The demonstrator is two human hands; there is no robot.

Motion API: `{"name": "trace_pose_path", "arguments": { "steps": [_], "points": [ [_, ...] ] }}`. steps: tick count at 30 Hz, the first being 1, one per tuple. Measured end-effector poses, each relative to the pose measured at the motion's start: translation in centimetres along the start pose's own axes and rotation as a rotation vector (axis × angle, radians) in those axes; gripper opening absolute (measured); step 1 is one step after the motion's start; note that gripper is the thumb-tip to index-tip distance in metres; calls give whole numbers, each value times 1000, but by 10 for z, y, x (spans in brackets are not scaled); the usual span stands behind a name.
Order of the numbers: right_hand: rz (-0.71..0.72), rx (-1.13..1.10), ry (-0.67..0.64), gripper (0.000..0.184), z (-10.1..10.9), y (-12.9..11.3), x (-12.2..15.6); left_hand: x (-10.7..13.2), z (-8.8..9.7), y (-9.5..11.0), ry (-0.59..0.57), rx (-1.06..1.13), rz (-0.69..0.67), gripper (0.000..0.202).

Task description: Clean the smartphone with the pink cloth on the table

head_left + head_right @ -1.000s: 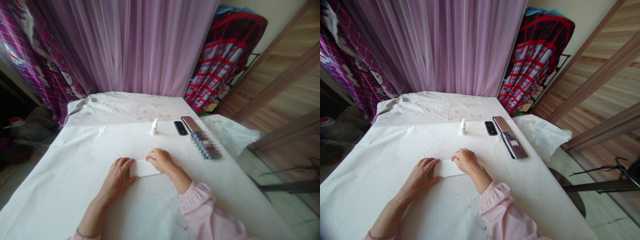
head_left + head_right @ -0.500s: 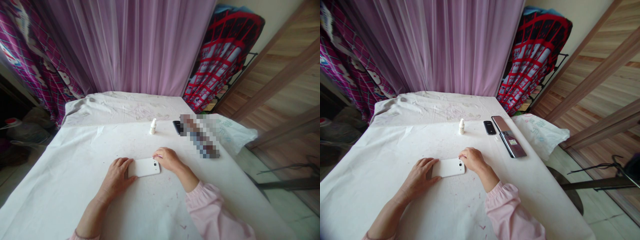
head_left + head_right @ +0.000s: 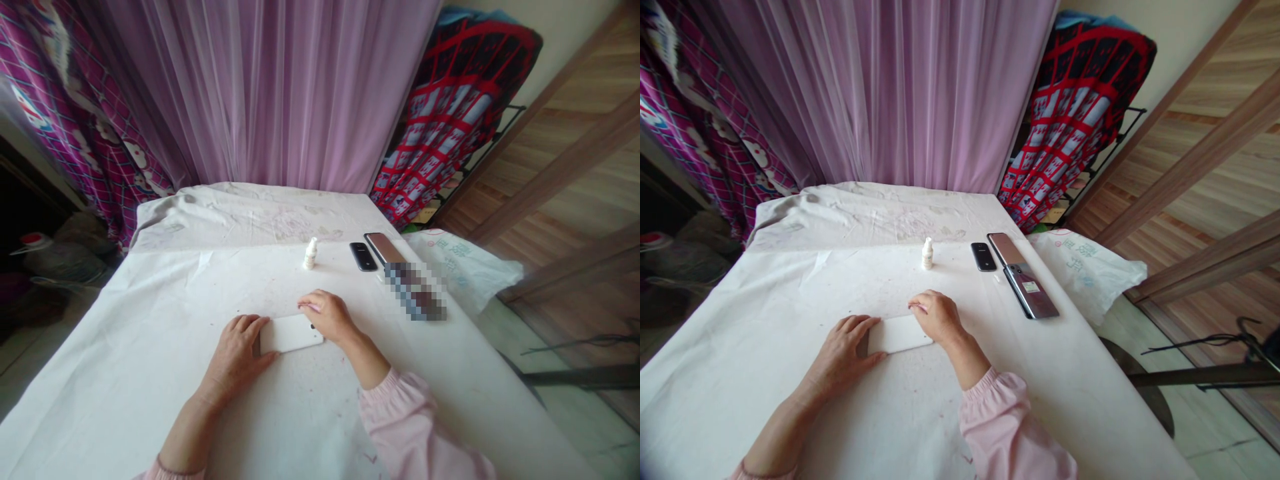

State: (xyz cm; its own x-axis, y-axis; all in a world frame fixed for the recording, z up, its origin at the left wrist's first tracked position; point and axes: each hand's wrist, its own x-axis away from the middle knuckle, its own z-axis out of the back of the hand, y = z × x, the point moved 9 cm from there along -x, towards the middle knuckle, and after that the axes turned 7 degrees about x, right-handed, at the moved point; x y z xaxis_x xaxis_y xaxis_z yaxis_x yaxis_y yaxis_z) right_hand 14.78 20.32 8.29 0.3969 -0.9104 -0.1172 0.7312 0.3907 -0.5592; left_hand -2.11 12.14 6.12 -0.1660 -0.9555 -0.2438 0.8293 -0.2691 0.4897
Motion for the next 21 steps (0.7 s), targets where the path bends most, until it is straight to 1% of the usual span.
{"name": "trace_pose_path", "arguments": {
  "steps": [3, 5, 7, 10, 15, 18, 21],
  "points": [
    [-73, -68, 120, 17, 12, 15, 2, 0, 5, 4, 59, -79, 38, 47],
    [-122, -85, 163, 16, 18, 24, 6, 0, 7, 9, 89, -148, 70, 48],
    [-162, -94, 180, 15, 20, 33, 9, 1, 6, 15, 89, -218, 104, 51],
    [-196, -102, 194, 15, 23, 42, 14, 4, 2, 24, 57, -295, 125, 51],
    [-192, -116, 215, 18, 25, 50, 18, 11, -3, 43, 5, -270, 61, 49],
    [-167, -118, 198, 19, 22, 47, 15, 14, -7, 56, -62, -243, 37, 42],
    [-114, -91, 181, 18, 19, 37, 7, 16, -15, 73, -151, -193, 20, 30]
  ]
}}
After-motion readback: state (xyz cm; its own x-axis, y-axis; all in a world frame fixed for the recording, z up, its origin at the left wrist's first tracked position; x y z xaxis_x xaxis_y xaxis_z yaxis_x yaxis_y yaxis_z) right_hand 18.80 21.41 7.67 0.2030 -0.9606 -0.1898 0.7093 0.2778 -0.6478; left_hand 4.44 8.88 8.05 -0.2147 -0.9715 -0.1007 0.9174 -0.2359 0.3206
